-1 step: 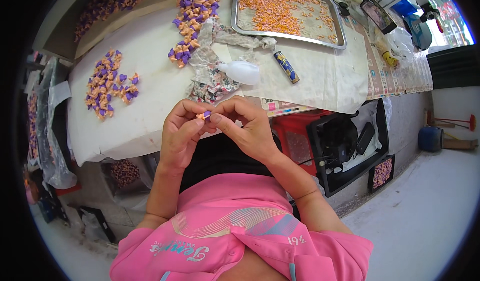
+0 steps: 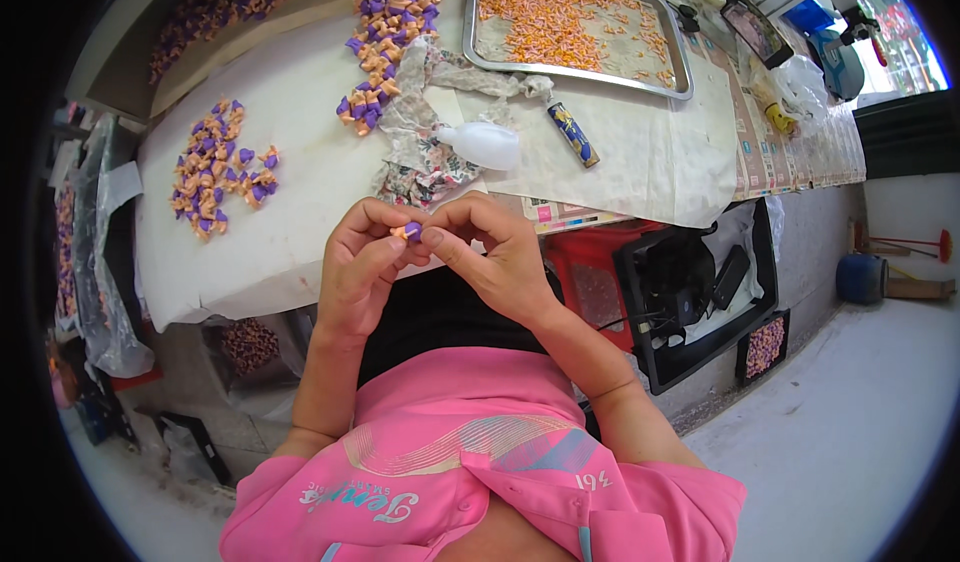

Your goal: Applying adhesive to small purple components and attaching them to a white workpiece.

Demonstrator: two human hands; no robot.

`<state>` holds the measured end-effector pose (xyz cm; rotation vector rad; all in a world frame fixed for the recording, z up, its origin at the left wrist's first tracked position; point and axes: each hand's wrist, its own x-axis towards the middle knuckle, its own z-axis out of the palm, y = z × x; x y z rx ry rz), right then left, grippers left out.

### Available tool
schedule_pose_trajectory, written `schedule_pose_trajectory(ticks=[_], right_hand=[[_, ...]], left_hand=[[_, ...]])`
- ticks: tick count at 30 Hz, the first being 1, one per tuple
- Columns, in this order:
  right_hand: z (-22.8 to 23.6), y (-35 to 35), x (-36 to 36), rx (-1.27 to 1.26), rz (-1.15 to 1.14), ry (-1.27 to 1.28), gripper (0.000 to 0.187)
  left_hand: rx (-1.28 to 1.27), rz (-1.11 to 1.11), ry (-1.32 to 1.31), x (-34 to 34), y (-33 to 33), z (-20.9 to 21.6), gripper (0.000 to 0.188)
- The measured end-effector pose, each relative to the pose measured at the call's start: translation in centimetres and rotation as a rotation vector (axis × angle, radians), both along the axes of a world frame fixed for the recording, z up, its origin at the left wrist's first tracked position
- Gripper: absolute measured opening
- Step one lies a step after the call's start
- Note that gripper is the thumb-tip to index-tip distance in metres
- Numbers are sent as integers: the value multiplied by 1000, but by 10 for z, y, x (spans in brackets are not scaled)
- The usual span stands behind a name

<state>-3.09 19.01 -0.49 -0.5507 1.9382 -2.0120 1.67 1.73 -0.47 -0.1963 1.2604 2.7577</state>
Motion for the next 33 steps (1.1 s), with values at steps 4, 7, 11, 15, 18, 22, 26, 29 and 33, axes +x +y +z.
schedule_pose_trajectory(ticks=[4, 7, 11, 15, 18, 22, 26, 29, 33], right_hand=[[-1, 4, -6, -10, -65, 84, 7], [1, 10, -15, 8, -164, 112, 5], [-2, 21, -29, 85, -272, 166, 7], [-7, 23, -46, 180, -352, 320, 13], [-6, 22, -58, 370, -377, 453, 19], [-7, 17, -72, 553, -381, 699, 29], [-5, 15, -71, 657, -276, 701, 36], [3, 14, -67, 687, -222, 630, 38], [1, 17, -61, 647, -235, 616, 38]], left_hand=[[-330, 183, 61, -5, -25, -12, 12], [-839, 421, 97, -7, -59, -18, 11], [-1530, 656, 116, -11, -85, -15, 13], [-1741, 717, 212, -16, -99, -19, 16], [-1811, 808, 317, -22, -91, -12, 17], [-1662, 696, 452, -43, -78, -2, 18], [-1580, 594, 367, -71, -67, 4, 25], [-1620, 513, 337, -88, -66, -4, 21], [-1418, 411, 289, -90, -62, -8, 17]])
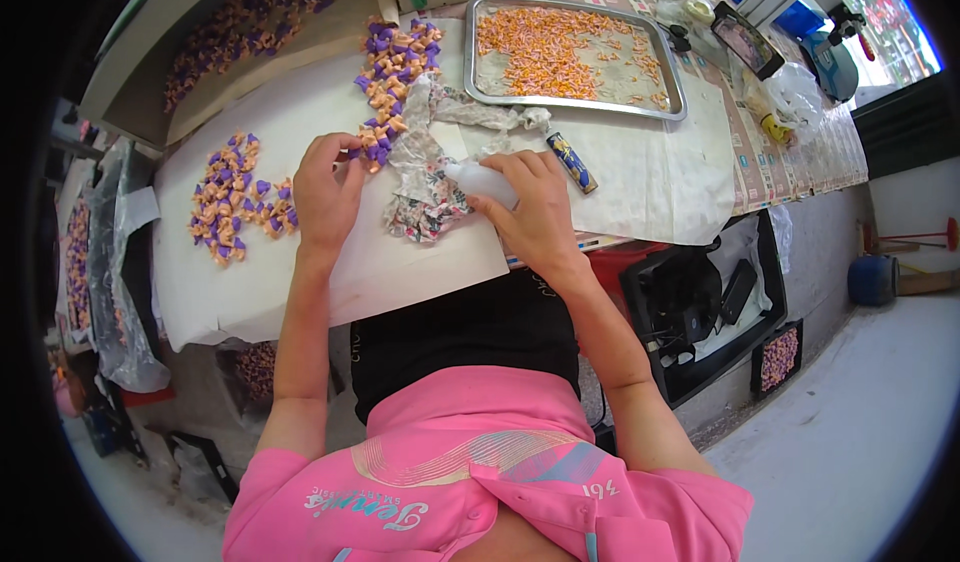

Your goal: Applying adhesive to small purple components and attaching them to a white workpiece.

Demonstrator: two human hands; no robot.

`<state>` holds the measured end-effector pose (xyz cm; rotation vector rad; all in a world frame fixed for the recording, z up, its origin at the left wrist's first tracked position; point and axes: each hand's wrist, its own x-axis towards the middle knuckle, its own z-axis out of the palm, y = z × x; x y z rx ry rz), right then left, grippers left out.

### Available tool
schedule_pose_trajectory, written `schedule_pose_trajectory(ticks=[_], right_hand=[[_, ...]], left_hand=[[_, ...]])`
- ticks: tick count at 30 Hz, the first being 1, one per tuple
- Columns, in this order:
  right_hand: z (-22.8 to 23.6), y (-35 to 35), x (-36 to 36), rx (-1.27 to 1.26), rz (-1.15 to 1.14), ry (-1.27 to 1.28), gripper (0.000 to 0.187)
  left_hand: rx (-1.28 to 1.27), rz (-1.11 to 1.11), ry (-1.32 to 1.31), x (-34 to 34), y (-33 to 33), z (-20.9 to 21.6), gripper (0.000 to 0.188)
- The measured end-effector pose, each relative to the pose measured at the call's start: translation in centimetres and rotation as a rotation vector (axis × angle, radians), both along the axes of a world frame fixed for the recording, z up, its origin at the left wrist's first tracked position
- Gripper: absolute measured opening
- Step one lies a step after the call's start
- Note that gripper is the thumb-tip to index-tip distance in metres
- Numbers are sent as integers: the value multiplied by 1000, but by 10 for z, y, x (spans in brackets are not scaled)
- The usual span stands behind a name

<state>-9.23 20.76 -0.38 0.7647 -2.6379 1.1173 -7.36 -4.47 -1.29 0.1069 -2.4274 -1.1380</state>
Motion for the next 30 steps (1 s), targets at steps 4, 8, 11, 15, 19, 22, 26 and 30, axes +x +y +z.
schedule_pose_trajectory(ticks=[4, 8, 11, 15, 19, 22, 26, 30], right_hand=[[-1, 2, 9, -164, -31, -31, 35], [1, 4, 18, -374, 24, -125, 33], [7, 2, 32, -593, 31, -412, 33], [19, 4, 48, -698, 15, -494, 35], [23, 5, 54, -666, 29, -294, 35], [23, 2, 57, -626, 27, -178, 34], [22, 2, 58, -544, 19, -54, 37], [21, 1, 57, -499, 32, -16, 37]], left_hand=[[-133, 52, 122, 15, 4, 4, 16], [230, -53, 183, 35, 16, 2, 16], [630, -139, -38, 53, 33, -2, 14], [984, -232, -133, 69, 55, 6, 18], [1038, -218, -217, 77, 61, -2, 19], [1109, -206, -228, 79, 63, -6, 21], [1104, -238, -235, 78, 60, -8, 24], [1110, -245, -251, 78, 59, -9, 23]])
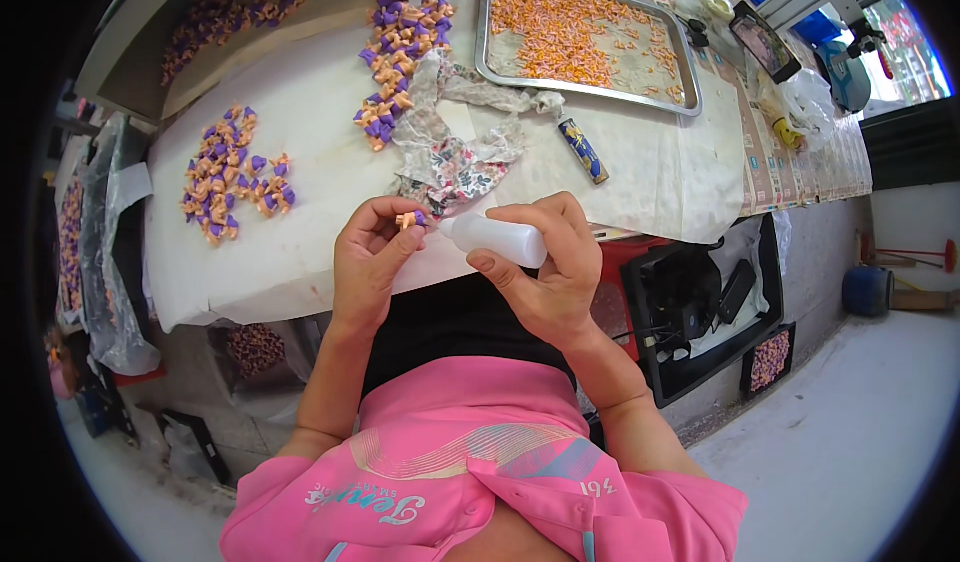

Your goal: Applying adhesive to small purple components and attaching them to a white workpiece.

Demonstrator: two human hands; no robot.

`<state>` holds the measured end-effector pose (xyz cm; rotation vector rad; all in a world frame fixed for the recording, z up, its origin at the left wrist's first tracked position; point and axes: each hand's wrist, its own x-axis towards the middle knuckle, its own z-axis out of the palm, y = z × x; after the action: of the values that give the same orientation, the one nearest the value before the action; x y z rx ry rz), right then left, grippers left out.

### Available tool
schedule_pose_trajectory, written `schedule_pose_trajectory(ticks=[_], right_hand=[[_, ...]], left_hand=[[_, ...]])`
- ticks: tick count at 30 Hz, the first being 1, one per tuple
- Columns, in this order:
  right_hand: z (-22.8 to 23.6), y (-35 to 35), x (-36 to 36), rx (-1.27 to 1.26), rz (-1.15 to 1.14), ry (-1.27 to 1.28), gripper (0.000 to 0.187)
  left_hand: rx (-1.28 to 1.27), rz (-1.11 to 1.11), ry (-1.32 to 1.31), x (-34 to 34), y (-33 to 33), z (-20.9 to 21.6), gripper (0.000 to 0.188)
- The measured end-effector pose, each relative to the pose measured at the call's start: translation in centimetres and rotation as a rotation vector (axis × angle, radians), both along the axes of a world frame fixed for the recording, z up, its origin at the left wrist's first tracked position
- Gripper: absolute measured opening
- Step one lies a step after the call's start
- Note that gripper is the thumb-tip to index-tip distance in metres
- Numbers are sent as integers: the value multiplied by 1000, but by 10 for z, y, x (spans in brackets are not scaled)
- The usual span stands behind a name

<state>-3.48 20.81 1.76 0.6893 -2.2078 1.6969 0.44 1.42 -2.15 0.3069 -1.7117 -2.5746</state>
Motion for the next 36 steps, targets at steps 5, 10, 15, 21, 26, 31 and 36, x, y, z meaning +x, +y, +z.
schedule_pose_trajectory(ticks=[5, 10, 15, 21, 26, 31, 36], right_hand=[[-1, -1, 0, 21, -7, 16, 37], [-1, -1, -1, 36, -5, 21, 37], [-1, -1, -1, 53, 0, 13, 37], [-2, 2, 0, 43, -7, 36, 37], [-2, 3, -1, 56, -7, 2, 37], [-3, 3, -2, 22, -8, -6, 34], [-6, 4, -4, -79, -21, -148, 34]], left_hand=[[-10, 0, 0, 0, 0, 1, 23], [-13, -8, -10, -1, -1, 0, 23], [-14, -10, -9, -1, 0, -1, 23], [-15, -7, -15, 0, 1, 0, 23], [-16, -10, -14, 0, 1, 0, 23], [-21, -10, -16, 0, 1, 0, 23], [-19, -8, -2, -1, 0, -2, 23]])
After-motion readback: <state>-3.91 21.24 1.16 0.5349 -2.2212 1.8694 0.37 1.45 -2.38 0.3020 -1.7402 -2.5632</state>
